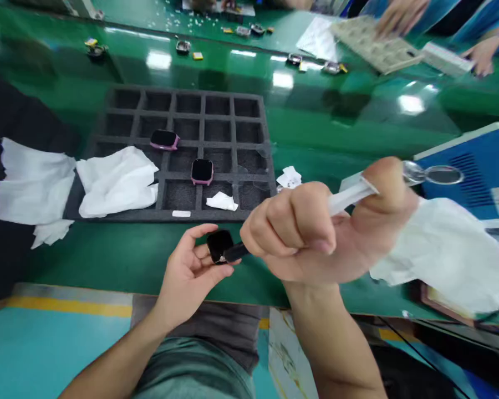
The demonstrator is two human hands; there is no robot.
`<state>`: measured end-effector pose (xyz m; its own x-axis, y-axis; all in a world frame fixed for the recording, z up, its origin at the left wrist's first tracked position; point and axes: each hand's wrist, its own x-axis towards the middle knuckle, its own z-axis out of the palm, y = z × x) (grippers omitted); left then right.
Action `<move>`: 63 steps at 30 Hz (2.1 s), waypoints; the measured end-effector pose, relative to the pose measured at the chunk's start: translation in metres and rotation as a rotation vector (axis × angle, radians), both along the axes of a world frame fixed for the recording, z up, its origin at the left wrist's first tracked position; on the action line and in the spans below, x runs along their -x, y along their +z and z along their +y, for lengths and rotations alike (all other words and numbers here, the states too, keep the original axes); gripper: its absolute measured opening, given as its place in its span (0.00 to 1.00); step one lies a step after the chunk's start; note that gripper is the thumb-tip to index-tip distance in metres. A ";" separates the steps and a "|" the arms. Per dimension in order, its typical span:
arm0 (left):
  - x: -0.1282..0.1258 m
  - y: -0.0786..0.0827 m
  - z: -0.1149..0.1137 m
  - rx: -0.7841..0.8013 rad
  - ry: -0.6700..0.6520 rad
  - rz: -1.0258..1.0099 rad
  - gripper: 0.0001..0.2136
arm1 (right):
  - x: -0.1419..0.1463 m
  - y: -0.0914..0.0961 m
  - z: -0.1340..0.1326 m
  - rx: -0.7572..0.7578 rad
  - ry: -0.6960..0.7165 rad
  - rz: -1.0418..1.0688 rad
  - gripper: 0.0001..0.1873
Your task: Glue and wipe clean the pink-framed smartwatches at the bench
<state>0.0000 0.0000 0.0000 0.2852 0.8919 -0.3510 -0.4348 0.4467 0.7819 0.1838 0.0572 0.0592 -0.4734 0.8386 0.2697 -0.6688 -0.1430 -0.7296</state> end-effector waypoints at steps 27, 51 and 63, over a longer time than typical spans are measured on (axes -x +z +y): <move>0.003 -0.004 0.000 -0.031 0.012 -0.002 0.27 | 0.003 0.007 0.010 -0.104 0.062 -0.037 0.31; 0.004 -0.004 0.000 -0.018 0.015 0.010 0.27 | 0.005 0.011 0.001 -0.005 -0.080 -0.086 0.35; 0.006 -0.005 0.000 -0.022 0.017 -0.019 0.27 | -0.004 0.004 0.001 0.014 -0.054 -0.042 0.34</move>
